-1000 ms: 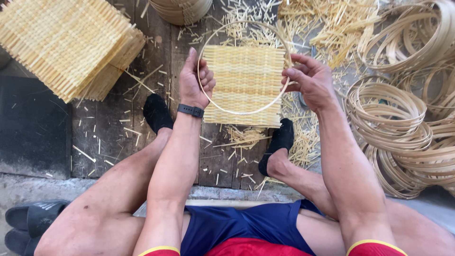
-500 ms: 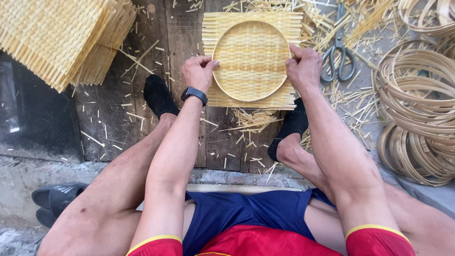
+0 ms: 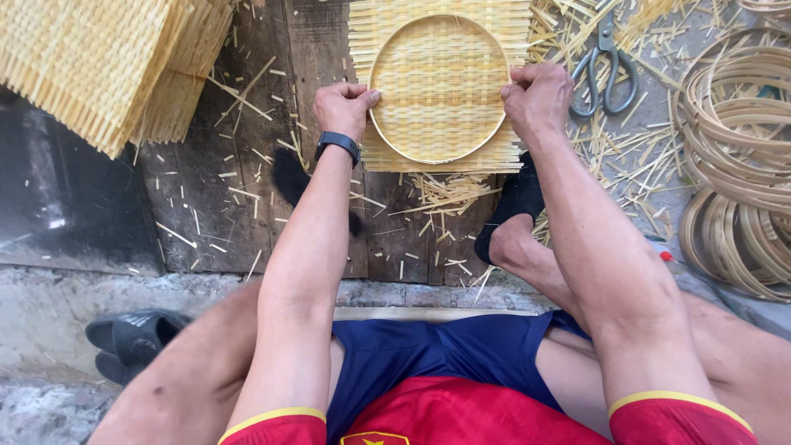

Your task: The person sits on the floor and repeatedly trims the edges of round bamboo baskets using shears. They place a wooden block inside each basket to hold it steady, cut the excess bamboo strips, and then stack the finished baskets.

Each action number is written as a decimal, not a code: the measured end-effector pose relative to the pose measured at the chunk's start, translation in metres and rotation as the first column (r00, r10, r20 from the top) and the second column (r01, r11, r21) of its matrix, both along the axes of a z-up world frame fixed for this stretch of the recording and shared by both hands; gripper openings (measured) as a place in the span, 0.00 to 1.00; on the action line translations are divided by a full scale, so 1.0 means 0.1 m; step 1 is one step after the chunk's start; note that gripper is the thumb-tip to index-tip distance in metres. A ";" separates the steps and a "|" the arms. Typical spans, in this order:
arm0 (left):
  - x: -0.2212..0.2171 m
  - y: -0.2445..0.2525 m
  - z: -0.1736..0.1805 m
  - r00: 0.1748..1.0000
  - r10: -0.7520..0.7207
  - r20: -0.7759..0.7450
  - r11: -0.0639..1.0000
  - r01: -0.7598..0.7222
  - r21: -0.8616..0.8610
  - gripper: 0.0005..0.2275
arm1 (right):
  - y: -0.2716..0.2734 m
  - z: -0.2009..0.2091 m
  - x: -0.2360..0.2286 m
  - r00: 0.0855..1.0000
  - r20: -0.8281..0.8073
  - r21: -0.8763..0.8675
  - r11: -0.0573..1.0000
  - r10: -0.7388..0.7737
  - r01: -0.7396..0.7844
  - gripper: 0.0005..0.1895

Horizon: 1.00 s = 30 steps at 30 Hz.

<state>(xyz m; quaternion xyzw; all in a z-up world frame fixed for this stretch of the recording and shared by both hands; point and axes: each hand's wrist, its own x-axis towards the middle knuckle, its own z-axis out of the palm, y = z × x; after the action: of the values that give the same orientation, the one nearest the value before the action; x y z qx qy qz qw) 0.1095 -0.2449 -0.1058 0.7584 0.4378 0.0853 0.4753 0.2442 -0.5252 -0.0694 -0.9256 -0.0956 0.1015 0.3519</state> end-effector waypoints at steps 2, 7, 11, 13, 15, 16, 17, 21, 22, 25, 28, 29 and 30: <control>0.03 0.01 0.02 1.000 -0.003 0.016 0.999 0.004 -0.040 0.10 | 0.00 -0.03 0.03 0.999 0.004 0.019 0.999 -0.046 0.046 0.14; 0.03 0.07 -0.04 0.999 0.001 -0.048 0.992 -0.007 -0.125 0.09 | -0.01 -0.06 0.03 0.984 -0.125 0.024 0.991 -0.124 0.128 0.14; 0.06 0.10 -0.11 0.999 -0.011 -0.038 0.998 0.009 -0.060 0.10 | 0.02 -0.02 0.02 0.993 -0.073 0.011 0.995 -0.096 0.097 0.14; 0.04 0.09 -0.16 1.000 -0.005 0.018 0.994 0.007 -0.109 0.10 | 0.02 -0.02 0.00 0.989 -0.091 0.014 0.993 -0.119 0.121 0.14; -0.01 0.08 -0.21 0.999 -0.002 0.051 0.993 0.008 -0.114 0.10 | 0.02 -0.04 -0.03 0.970 -0.155 0.015 0.982 -0.186 0.190 0.15; -0.01 0.07 -0.23 0.998 0.001 0.061 0.995 0.005 -0.098 0.10 | 0.00 -0.04 0.00 0.972 -0.152 0.038 0.981 -0.180 0.188 0.15; 0.00 0.06 -0.26 0.997 0.003 0.072 0.997 0.002 -0.081 0.09 | -0.01 -0.05 0.02 0.973 -0.148 0.062 0.981 -0.174 0.185 0.15; -0.09 0.03 -0.40 0.995 0.020 0.102 0.994 -0.009 -0.106 0.07 | -0.14 -0.18 -0.02 0.974 -0.213 0.274 0.952 -0.076 0.135 0.15; -0.09 0.04 -0.42 0.993 0.021 0.119 0.992 -0.005 -0.127 0.07 | -0.15 -0.20 0.00 0.961 -0.265 0.297 0.941 -0.079 0.160 0.15; -0.08 0.10 -0.42 0.990 0.006 0.143 0.981 0.022 -0.191 0.07 | -0.15 -0.22 0.08 0.948 -0.312 0.321 0.933 -0.056 0.161 0.15; -0.07 0.13 -0.33 0.988 0.040 0.149 0.926 0.019 -0.378 0.07 | -0.15 -0.08 0.17 0.974 -0.227 0.176 0.984 0.007 0.034 0.15; -0.05 0.14 -0.27 0.986 0.066 0.151 0.891 0.010 -0.454 0.07 | -0.14 0.03 0.21 0.969 -0.248 0.092 0.996 0.012 0.011 0.15; -0.03 0.16 -0.19 0.997 -0.006 0.071 0.912 0.034 -0.409 0.08 | -0.11 0.14 0.20 0.963 -0.271 0.010 1.000 0.014 -0.011 0.15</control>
<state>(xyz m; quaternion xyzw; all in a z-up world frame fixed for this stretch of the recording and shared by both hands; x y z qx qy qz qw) 0.1069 -0.2290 -0.1248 0.6429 0.4216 0.0127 0.6393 0.2644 -0.5359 -0.0551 -0.9009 -0.0529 0.2288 0.3650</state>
